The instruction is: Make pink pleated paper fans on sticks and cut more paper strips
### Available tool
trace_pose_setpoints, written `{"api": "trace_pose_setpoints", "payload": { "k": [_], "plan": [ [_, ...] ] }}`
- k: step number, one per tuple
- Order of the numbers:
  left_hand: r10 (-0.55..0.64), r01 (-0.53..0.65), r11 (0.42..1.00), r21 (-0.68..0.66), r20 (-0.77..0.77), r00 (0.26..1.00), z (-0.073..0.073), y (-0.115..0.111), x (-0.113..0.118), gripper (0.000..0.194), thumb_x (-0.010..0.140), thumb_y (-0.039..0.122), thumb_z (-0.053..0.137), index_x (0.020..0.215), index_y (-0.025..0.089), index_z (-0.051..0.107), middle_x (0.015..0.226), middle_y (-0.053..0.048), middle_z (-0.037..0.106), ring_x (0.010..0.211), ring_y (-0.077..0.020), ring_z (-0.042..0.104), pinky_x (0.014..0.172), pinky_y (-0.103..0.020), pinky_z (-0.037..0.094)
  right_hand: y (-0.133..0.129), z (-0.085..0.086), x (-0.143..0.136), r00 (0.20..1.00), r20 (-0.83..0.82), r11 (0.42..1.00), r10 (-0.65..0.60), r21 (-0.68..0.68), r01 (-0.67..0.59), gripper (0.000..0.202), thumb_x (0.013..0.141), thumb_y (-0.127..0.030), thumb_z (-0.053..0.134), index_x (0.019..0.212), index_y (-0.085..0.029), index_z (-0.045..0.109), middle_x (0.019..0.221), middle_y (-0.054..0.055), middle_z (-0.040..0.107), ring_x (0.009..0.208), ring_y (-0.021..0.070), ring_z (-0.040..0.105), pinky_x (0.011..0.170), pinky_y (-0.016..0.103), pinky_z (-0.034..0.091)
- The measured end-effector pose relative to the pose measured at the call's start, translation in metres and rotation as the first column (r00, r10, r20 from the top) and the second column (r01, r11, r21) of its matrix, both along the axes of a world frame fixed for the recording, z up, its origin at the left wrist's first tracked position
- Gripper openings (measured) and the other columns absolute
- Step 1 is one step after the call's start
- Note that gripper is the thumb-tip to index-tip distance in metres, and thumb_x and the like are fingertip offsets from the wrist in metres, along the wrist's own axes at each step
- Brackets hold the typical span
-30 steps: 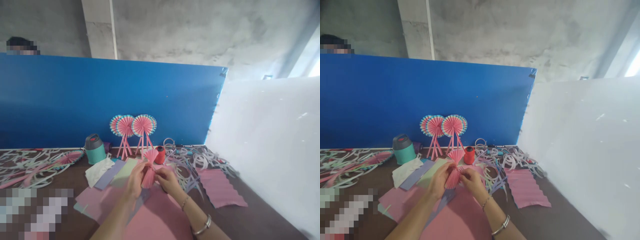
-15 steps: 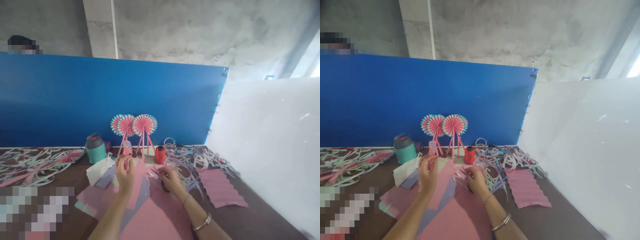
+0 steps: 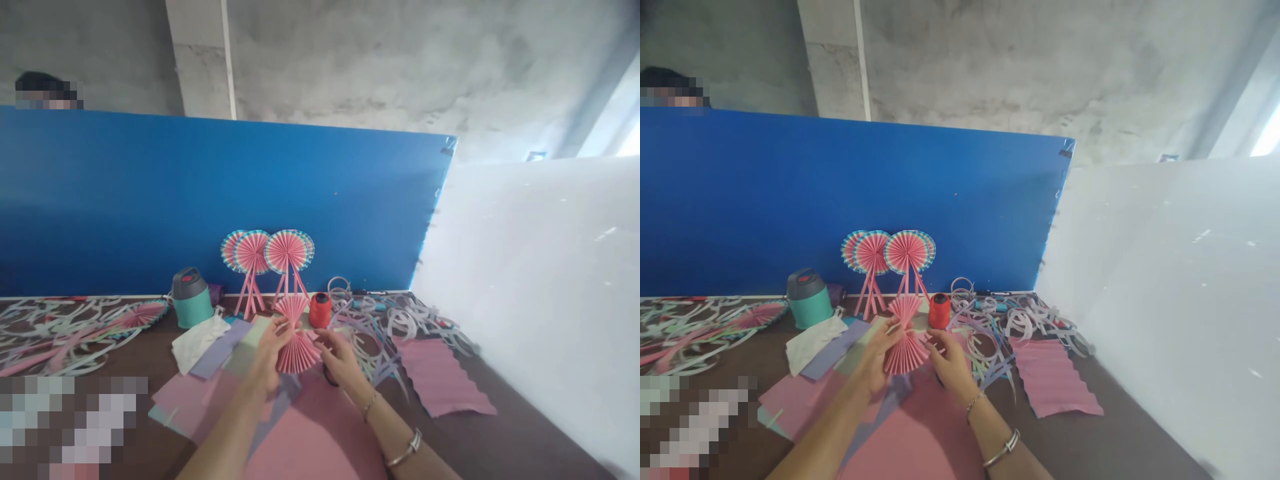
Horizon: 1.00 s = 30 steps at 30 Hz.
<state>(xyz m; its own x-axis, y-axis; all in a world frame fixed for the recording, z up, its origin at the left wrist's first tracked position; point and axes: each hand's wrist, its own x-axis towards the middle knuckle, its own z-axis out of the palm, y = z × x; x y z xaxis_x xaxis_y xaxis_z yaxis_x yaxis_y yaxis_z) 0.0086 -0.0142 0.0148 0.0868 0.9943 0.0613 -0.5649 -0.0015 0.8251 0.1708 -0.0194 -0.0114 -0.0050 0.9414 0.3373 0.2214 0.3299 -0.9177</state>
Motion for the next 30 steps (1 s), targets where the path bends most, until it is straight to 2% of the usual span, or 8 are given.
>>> {"api": "trace_pose_setpoints", "payload": {
  "k": [2,5,9,11,15,21,25,30],
  "plan": [
    [-0.104,0.106,0.993,-0.052,0.043,0.994,-0.002,-0.004,0.008,0.043,0.065,0.023,0.075,0.101,0.018,0.052,0.096,-0.008,0.068,0.085,-0.0223,0.068,0.078,-0.034,0.051,-0.004,0.006,0.0,0.989,-0.143,0.996,0.043,-0.065,-0.053,0.039,0.077,-0.046,0.058,0.102,-0.019,0.067,0.087,0.006,0.068,0.074,0.0186,0.058,0.067,0.029,0.045],
    [-0.147,0.151,0.987,-0.054,0.061,0.987,-0.004,-0.007,0.012,0.046,0.064,0.02,0.077,0.102,0.017,0.053,0.096,-0.008,0.069,0.086,-0.0227,0.068,0.082,-0.035,0.051,-0.007,0.012,0.002,0.947,-0.288,0.965,0.142,-0.173,-0.198,0.042,0.079,-0.053,0.054,0.097,-0.018,0.069,0.086,0.007,0.068,0.076,0.0186,0.059,0.065,0.028,0.044],
    [-0.114,0.116,0.993,-0.023,0.054,0.992,-0.004,-0.006,0.013,0.05,0.058,0.02,0.081,0.099,0.019,0.052,0.092,-0.005,0.068,0.088,-0.0214,0.067,0.081,-0.033,0.05,-0.002,0.007,0.002,0.914,-0.302,0.936,0.27,-0.139,-0.322,0.036,0.066,-0.04,0.072,0.094,-0.018,0.067,0.09,0.005,0.067,0.078,0.0169,0.058,0.067,0.026,0.043],
    [-0.121,0.121,0.993,-0.005,0.011,0.993,-0.003,-0.007,0.012,0.052,0.058,0.021,0.081,0.102,0.019,0.052,0.094,-0.006,0.068,0.09,-0.0219,0.066,0.079,-0.031,0.049,0.002,0.001,0.001,0.925,-0.271,0.94,0.267,-0.139,-0.313,0.035,0.061,-0.033,0.075,0.091,-0.018,0.067,0.081,0.002,0.065,0.067,0.0133,0.055,0.061,0.025,0.041],
    [-0.138,0.141,0.99,0.027,-0.095,0.986,-0.003,-0.007,0.009,0.056,0.059,0.019,0.079,0.108,0.018,0.053,0.105,-0.009,0.067,0.096,-0.0222,0.064,0.083,-0.032,0.048,0.003,0.002,0.001,0.962,-0.228,0.957,0.151,-0.21,-0.2,0.037,0.059,-0.027,0.074,0.093,-0.016,0.066,0.062,-0.004,0.057,0.055,0.01,0.049,0.054,0.023,0.037],
    [-0.108,0.112,0.994,0.013,-0.183,0.977,-0.009,0.0,0.004,0.057,0.056,0.02,0.08,0.107,0.018,0.054,0.098,-0.009,0.07,0.096,-0.0234,0.064,0.087,-0.035,0.044,-0.004,0.015,0.008,0.941,-0.325,0.953,0.097,-0.241,-0.182,0.028,0.061,-0.033,0.073,0.082,-0.015,0.067,0.067,-0.001,0.06,0.059,0.0106,0.05,0.054,0.022,0.037],
    [-0.152,0.152,0.988,-0.018,-0.227,0.962,-0.01,0.003,0.0,0.058,0.054,0.019,0.08,0.107,0.016,0.056,0.097,-0.01,0.07,0.093,-0.023,0.065,0.086,-0.034,0.044,-0.005,0.021,0.014,0.956,-0.292,0.956,0.011,-0.277,-0.096,0.024,0.059,-0.03,0.072,0.076,-0.015,0.067,0.061,-0.002,0.057,0.053,0.0084,0.043,0.049,0.021,0.03],
    [-0.2,0.199,0.98,-0.028,-0.264,0.944,-0.01,0.005,-0.006,0.054,0.056,0.017,0.078,0.105,0.017,0.057,0.093,-0.007,0.069,0.088,-0.0205,0.065,0.081,-0.03,0.045,-0.005,0.022,0.012,0.964,-0.262,0.961,0.041,-0.254,-0.11,0.015,0.061,-0.027,0.068,0.071,-0.015,0.066,0.059,-0.003,0.055,0.053,0.0088,0.043,0.05,0.021,0.031]
  ]
}}
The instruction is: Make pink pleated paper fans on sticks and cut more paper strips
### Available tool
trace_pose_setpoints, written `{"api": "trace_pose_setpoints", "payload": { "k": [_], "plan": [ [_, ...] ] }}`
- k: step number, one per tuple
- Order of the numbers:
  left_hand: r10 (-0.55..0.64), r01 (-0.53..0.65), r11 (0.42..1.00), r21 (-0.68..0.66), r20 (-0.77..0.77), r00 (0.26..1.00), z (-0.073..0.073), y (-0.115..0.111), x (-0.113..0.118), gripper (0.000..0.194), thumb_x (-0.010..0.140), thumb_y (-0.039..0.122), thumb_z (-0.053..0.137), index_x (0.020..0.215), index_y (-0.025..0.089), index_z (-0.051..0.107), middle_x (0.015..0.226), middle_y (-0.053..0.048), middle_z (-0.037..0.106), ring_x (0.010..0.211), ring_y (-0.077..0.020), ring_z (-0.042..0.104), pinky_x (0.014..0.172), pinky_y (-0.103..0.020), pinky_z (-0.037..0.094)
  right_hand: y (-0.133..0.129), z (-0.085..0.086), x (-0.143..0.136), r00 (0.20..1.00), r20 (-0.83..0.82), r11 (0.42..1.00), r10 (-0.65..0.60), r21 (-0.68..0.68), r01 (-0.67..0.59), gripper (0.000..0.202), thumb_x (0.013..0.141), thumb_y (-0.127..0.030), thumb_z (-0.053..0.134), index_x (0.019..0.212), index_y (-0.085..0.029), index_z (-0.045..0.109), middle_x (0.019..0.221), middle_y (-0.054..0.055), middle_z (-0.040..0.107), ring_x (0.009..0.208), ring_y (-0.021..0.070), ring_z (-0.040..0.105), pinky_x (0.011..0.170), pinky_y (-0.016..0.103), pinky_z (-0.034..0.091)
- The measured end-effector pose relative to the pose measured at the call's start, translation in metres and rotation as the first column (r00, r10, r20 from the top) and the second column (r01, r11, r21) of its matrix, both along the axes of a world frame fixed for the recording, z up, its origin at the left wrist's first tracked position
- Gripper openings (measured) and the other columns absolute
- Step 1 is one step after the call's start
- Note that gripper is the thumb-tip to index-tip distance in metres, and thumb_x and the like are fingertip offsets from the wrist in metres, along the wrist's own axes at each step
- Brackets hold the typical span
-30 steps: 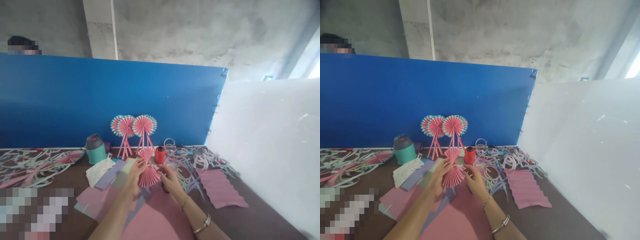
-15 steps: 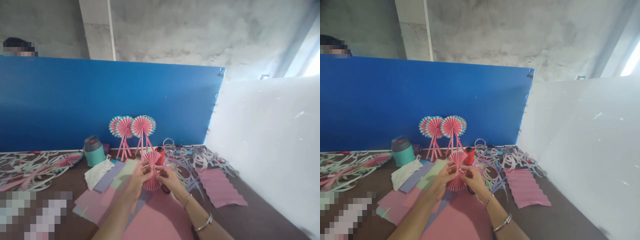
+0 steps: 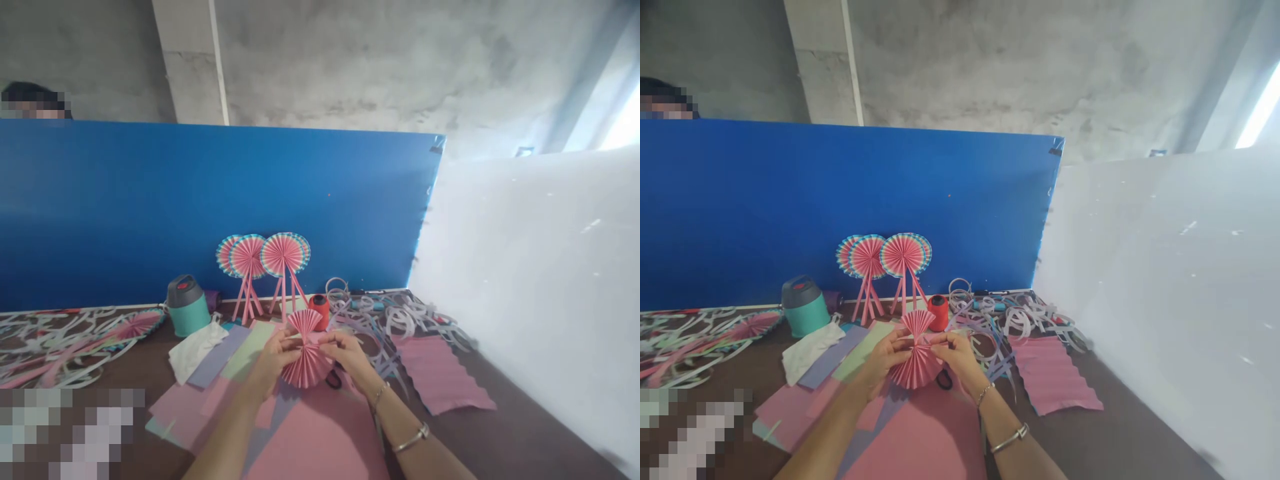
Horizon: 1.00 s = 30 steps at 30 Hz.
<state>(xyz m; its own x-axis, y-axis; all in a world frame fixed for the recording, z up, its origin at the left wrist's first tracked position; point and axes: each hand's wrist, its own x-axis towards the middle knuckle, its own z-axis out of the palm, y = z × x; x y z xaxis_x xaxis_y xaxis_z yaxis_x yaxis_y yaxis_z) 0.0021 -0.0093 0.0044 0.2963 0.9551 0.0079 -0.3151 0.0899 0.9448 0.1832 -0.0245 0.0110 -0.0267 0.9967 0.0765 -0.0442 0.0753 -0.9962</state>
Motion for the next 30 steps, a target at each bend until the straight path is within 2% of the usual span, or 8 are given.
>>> {"api": "trace_pose_setpoints", "payload": {
  "k": [2,5,9,14,19,22,25,30],
  "plan": [
    [-0.003,0.003,1.0,0.0,-0.028,1.0,-0.001,0.0,0.0,0.047,0.058,0.019,0.077,0.101,0.017,0.059,0.09,-0.006,0.069,0.086,-0.0194,0.064,0.078,-0.028,0.045,0.001,-0.003,-0.003,0.999,0.038,0.999,0.01,0.039,-0.011,0.011,0.062,-0.023,0.066,0.069,-0.015,0.066,0.061,-0.003,0.056,0.054,0.0087,0.043,0.05,0.021,0.031],
    [0.038,-0.037,0.999,0.018,-0.091,0.995,-0.001,-0.001,0.003,0.035,0.064,0.032,0.075,0.092,0.015,0.061,0.084,-0.006,0.068,0.079,-0.0185,0.064,0.071,-0.027,0.045,0.003,-0.008,-0.006,0.996,0.092,0.997,0.01,0.071,-0.017,0.008,0.063,-0.021,0.064,0.068,-0.015,0.066,0.06,-0.003,0.057,0.054,0.0088,0.043,0.05,0.021,0.032],
    [0.09,-0.083,0.995,0.053,-0.16,0.983,-0.001,-0.001,0.006,0.039,0.064,0.045,0.074,0.085,0.014,0.062,0.079,-0.007,0.068,0.074,-0.0188,0.062,0.071,-0.03,0.045,0.003,-0.011,-0.006,0.994,0.103,0.995,0.028,0.087,-0.037,0.012,0.066,-0.027,0.067,0.07,-0.015,0.067,0.056,-0.003,0.054,0.052,0.0092,0.044,0.049,0.021,0.032],
    [-0.019,0.027,0.998,0.048,-0.172,0.985,-0.008,0.001,0.003,0.038,0.065,0.041,0.075,0.088,0.013,0.064,0.082,-0.008,0.069,0.075,-0.0187,0.063,0.07,-0.029,0.044,0.0,-0.008,-0.006,0.999,-0.032,0.994,0.016,0.107,-0.012,0.034,0.071,-0.047,0.067,0.088,-0.017,0.069,0.077,0.002,0.063,0.067,0.0137,0.054,0.057,0.023,0.041],
    [-0.134,0.144,0.989,0.04,-0.182,0.974,-0.01,-0.004,0.005,0.033,0.067,0.031,0.076,0.092,0.013,0.065,0.082,-0.007,0.07,0.074,-0.0171,0.062,0.064,-0.025,0.042,0.001,-0.005,-0.007,0.995,-0.085,0.997,-0.049,0.053,0.053,0.039,0.068,-0.054,0.067,0.067,-0.016,0.06,0.055,-0.004,0.048,0.049,0.0076,0.039,0.045,0.02,0.031],
    [-0.168,0.175,0.984,0.029,-0.158,0.973,-0.007,-0.007,0.007,0.035,0.065,0.031,0.077,0.093,0.013,0.066,0.085,-0.008,0.07,0.078,-0.0191,0.064,0.069,-0.028,0.044,0.003,-0.005,-0.004,0.99,-0.1,0.995,-0.096,0.017,0.099,0.041,0.063,-0.056,0.069,0.062,-0.017,0.055,0.052,-0.006,0.043,0.046,0.0072,0.036,0.042,0.02,0.029],
    [-0.101,0.103,0.995,0.007,-0.124,0.987,-0.004,-0.006,0.006,0.036,0.063,0.034,0.078,0.09,0.014,0.066,0.086,-0.008,0.071,0.081,-0.0208,0.064,0.075,-0.03,0.045,0.006,-0.005,0.0,0.99,-0.091,0.994,-0.111,0.013,0.113,0.039,0.058,-0.053,0.072,0.061,-0.017,0.056,0.052,-0.005,0.045,0.046,0.007,0.037,0.042,0.02,0.029],
    [0.092,-0.094,0.995,-0.02,-0.072,0.993,0.001,-0.001,0.0,0.036,0.061,0.038,0.078,0.083,0.014,0.063,0.081,-0.006,0.069,0.074,-0.0185,0.064,0.07,-0.029,0.047,0.007,-0.008,0.0,0.993,-0.084,0.996,-0.087,-0.007,0.087,0.034,0.058,-0.047,0.071,0.058,-0.017,0.056,0.049,-0.005,0.046,0.045,0.0074,0.037,0.042,0.02,0.028]
  ]
}}
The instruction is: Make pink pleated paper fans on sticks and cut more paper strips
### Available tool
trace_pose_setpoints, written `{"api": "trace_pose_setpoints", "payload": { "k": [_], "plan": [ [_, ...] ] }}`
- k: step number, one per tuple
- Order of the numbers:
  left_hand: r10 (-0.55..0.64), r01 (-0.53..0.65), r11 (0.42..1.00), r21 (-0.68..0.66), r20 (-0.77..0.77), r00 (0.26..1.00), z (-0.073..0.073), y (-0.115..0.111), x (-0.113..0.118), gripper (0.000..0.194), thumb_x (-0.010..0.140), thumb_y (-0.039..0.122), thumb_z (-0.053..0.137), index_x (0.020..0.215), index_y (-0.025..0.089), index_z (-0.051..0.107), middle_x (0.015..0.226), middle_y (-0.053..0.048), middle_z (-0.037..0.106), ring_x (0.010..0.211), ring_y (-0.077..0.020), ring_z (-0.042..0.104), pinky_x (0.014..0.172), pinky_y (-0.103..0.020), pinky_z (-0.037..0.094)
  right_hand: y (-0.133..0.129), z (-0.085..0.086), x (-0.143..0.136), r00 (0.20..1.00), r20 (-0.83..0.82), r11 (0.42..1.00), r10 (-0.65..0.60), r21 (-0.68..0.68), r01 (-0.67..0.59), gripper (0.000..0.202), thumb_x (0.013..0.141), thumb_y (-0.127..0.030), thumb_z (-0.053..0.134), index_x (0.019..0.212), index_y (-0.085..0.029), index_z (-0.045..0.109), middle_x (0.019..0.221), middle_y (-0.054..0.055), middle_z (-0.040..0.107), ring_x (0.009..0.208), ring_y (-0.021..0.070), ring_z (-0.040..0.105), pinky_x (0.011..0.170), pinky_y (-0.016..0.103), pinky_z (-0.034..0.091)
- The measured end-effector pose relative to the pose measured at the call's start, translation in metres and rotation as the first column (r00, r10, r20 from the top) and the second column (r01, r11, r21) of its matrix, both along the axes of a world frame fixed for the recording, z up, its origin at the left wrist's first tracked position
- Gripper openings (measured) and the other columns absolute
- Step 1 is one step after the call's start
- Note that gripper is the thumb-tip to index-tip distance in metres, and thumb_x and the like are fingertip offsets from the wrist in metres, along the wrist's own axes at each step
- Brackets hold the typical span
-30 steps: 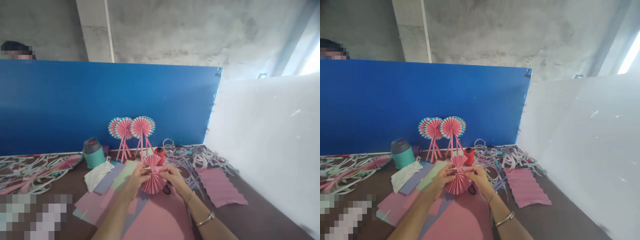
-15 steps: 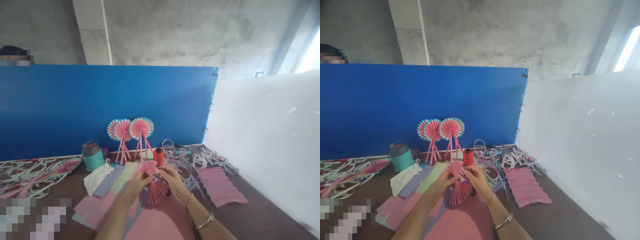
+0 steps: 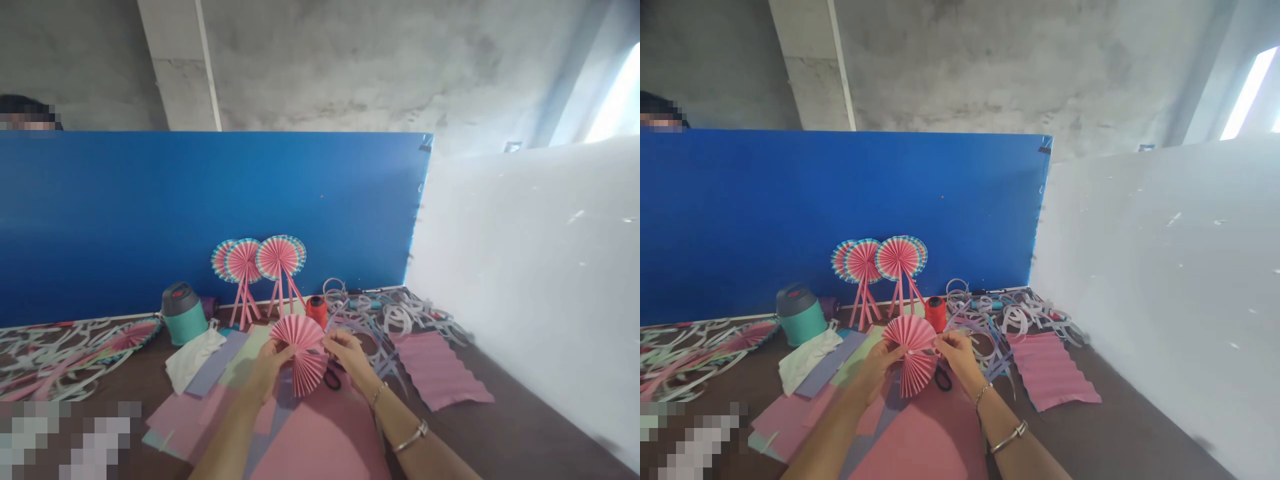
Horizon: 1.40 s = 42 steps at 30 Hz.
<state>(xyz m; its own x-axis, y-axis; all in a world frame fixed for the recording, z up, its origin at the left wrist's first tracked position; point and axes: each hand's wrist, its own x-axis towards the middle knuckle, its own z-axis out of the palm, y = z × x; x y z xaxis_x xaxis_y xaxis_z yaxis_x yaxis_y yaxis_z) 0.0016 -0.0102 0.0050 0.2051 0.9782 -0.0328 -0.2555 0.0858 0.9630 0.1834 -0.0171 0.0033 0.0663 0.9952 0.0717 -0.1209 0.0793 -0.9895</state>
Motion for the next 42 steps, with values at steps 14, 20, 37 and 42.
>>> {"api": "trace_pose_setpoints", "payload": {
  "k": [14,20,37,42],
  "plan": [
    [0.029,-0.03,1.0,0.008,0.032,0.999,0.0,0.001,0.0,0.038,0.061,0.039,0.078,0.085,0.014,0.064,0.084,-0.007,0.069,0.075,-0.0187,0.065,0.071,-0.03,0.047,-0.006,0.004,-0.002,0.997,0.013,0.998,0.07,-0.007,-0.07,0.038,0.066,-0.053,0.068,0.066,-0.016,0.064,0.049,-0.004,0.049,0.045,0.0073,0.039,0.043,0.02,0.028],
    [0.021,-0.02,1.0,-0.013,0.079,0.997,0.001,-0.001,0.003,0.034,0.063,0.039,0.078,0.08,0.013,0.064,0.082,-0.008,0.071,0.075,-0.0195,0.066,0.073,-0.031,0.049,-0.009,0.001,-0.007,0.964,0.142,0.967,0.223,0.09,-0.237,0.04,0.063,-0.044,0.075,0.091,-0.016,0.071,0.086,0.006,0.07,0.077,0.0196,0.062,0.062,0.026,0.047],
    [-0.18,0.188,0.98,0.073,-0.098,0.979,0.017,-0.005,-0.008,0.024,0.063,0.023,0.075,0.084,0.013,0.069,0.081,-0.009,0.073,0.077,-0.0229,0.067,0.076,-0.035,0.05,-0.009,0.001,-0.005,0.94,0.218,0.962,0.261,0.019,-0.271,0.022,0.065,-0.035,0.073,0.073,-0.015,0.07,0.065,0.0,0.066,0.059,0.0136,0.055,0.056,0.023,0.04],
    [-0.166,0.174,0.982,0.079,-0.098,0.981,0.014,-0.003,-0.011,0.024,0.064,0.024,0.076,0.083,0.012,0.069,0.081,-0.009,0.073,0.079,-0.0228,0.066,0.078,-0.035,0.05,-0.007,0.0,-0.004,0.943,0.27,0.974,0.197,0.054,-0.219,0.017,0.071,-0.03,0.066,0.08,-0.016,0.07,0.068,-0.001,0.064,0.054,0.0106,0.05,0.05,0.021,0.035]
  ]
}}
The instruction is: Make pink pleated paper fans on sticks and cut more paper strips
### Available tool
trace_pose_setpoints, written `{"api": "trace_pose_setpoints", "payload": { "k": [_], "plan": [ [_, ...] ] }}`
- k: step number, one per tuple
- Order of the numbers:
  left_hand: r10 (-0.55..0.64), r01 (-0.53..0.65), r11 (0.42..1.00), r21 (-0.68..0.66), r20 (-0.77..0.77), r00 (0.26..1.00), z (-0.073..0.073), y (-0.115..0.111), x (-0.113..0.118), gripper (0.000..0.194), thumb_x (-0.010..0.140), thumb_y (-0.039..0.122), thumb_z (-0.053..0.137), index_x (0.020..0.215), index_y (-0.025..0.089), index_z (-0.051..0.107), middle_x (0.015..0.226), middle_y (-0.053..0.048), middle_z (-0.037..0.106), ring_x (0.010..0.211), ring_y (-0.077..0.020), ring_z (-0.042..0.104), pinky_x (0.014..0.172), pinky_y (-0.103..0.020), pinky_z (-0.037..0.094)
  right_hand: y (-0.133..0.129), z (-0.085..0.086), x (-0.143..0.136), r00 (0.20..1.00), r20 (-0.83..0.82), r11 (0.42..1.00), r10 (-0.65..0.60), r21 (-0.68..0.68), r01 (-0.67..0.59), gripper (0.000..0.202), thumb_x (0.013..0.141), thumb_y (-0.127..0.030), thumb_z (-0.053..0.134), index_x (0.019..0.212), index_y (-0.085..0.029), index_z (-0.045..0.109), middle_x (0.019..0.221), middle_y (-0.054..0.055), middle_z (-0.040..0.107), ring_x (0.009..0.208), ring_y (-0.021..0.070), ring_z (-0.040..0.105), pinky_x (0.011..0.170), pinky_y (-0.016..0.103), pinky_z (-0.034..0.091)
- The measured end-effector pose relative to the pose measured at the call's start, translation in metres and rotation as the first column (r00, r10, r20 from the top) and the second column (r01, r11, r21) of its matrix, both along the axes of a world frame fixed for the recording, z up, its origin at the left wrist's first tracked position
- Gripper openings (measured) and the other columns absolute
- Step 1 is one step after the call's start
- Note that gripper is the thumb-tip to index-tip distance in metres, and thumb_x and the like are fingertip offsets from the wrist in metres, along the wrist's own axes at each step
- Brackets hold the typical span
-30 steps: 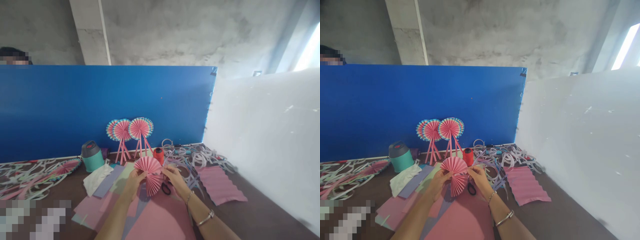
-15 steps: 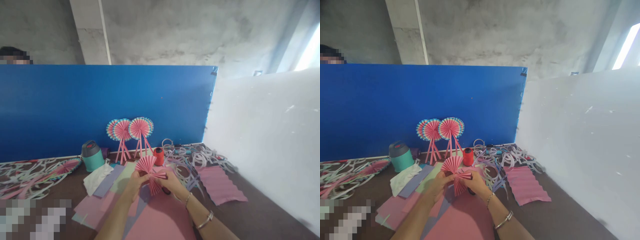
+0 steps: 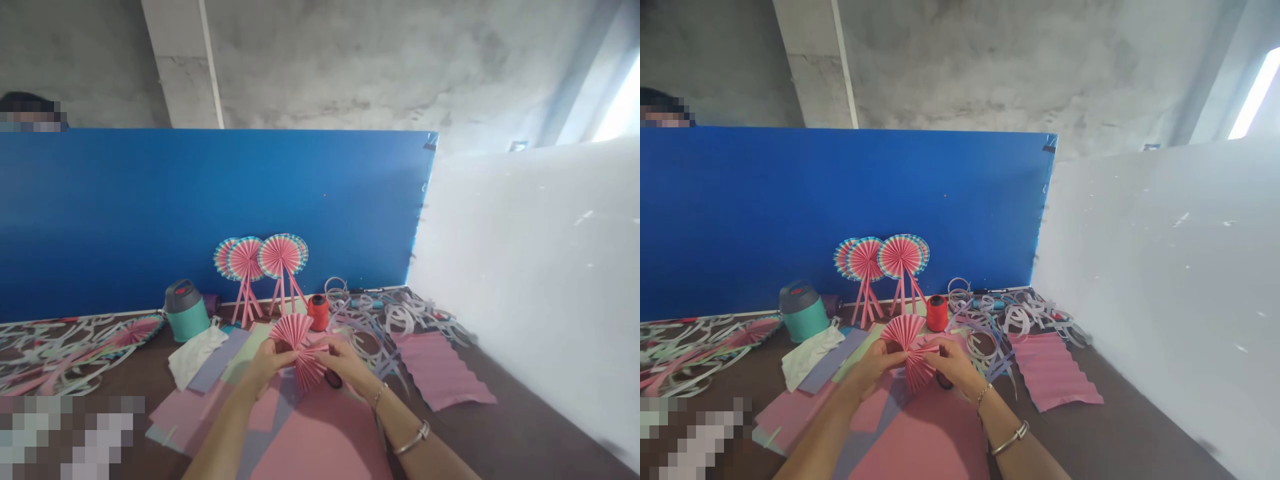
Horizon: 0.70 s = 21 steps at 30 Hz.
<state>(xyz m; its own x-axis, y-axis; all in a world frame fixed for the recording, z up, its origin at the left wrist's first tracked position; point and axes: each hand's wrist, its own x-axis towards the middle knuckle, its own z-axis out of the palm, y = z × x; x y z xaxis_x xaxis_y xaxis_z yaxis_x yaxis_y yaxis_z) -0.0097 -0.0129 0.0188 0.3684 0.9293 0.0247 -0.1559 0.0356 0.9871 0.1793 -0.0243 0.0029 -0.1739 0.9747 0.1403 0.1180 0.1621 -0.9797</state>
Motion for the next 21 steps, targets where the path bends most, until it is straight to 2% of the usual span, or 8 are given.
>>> {"api": "trace_pose_setpoints", "payload": {
  "k": [3,5,9,13,17,21],
  "plan": [
    [-0.024,0.024,1.0,0.008,0.02,0.999,-0.002,0.001,-0.001,0.025,0.065,0.024,0.075,0.086,0.013,0.069,0.083,-0.009,0.073,0.078,-0.0227,0.067,0.078,-0.035,0.05,0.0,0.004,0.0,0.995,0.062,0.989,-0.073,0.13,0.064,0.022,0.066,-0.02,0.067,0.087,-0.018,0.072,0.081,0.002,0.069,0.061,0.013,0.055,0.057,0.023,0.04],
    [-0.039,0.039,0.999,0.011,0.021,0.999,-0.003,0.002,-0.001,0.024,0.065,0.024,0.074,0.086,0.013,0.069,0.082,-0.009,0.072,0.077,-0.0226,0.066,0.078,-0.036,0.05,0.0,0.005,0.0,0.985,0.145,0.981,-0.09,0.185,0.062,0.019,0.065,-0.017,0.065,0.083,-0.018,0.073,0.079,0.003,0.07,0.061,0.0142,0.056,0.057,0.024,0.04],
    [-0.022,0.022,1.0,0.004,0.007,1.0,-0.004,0.002,-0.002,0.018,0.064,0.023,0.075,0.078,0.013,0.069,0.075,-0.007,0.071,0.072,-0.0202,0.065,0.074,-0.033,0.049,0.001,0.002,0.0,0.966,0.249,0.983,-0.076,0.179,0.032,0.02,0.073,-0.019,0.055,0.081,-0.016,0.073,0.069,0.004,0.069,0.055,0.0141,0.055,0.052,0.024,0.038],
    [-0.001,0.001,1.0,-0.021,-0.008,1.0,-0.004,0.001,-0.001,0.018,0.063,0.021,0.074,0.077,0.012,0.068,0.071,-0.006,0.069,0.07,-0.0181,0.063,0.069,-0.029,0.049,0.001,-0.002,0.001,0.945,0.314,0.972,-0.098,0.232,0.023,0.023,0.071,-0.015,0.052,0.082,-0.015,0.072,0.072,0.004,0.07,0.059,0.015,0.058,0.054,0.024,0.04],
    [0.022,-0.023,0.998,-0.051,-0.025,0.999,-0.006,0.002,0.0,0.013,0.062,0.018,0.071,0.072,0.012,0.065,0.067,-0.003,0.066,0.068,-0.0169,0.062,0.067,-0.027,0.047,0.0,-0.001,0.003,0.867,0.474,0.891,-0.151,0.445,-0.088,0.021,0.069,-0.009,0.053,0.077,-0.017,0.07,0.07,0.003,0.07,0.061,0.0154,0.059,0.056,0.024,0.04],
    [0.047,-0.051,0.997,-0.055,-0.072,0.996,-0.012,0.005,-0.001,0.015,0.058,0.012,0.067,0.072,0.013,0.062,0.067,-0.002,0.064,0.065,-0.0156,0.06,0.064,-0.027,0.045,0.0,-0.001,0.006,0.786,0.538,0.782,-0.305,0.612,-0.115,0.016,0.076,-0.009,0.053,0.075,-0.018,0.066,0.074,0.004,0.069,0.071,0.0178,0.06,0.065,0.027,0.041]
  ]
}}
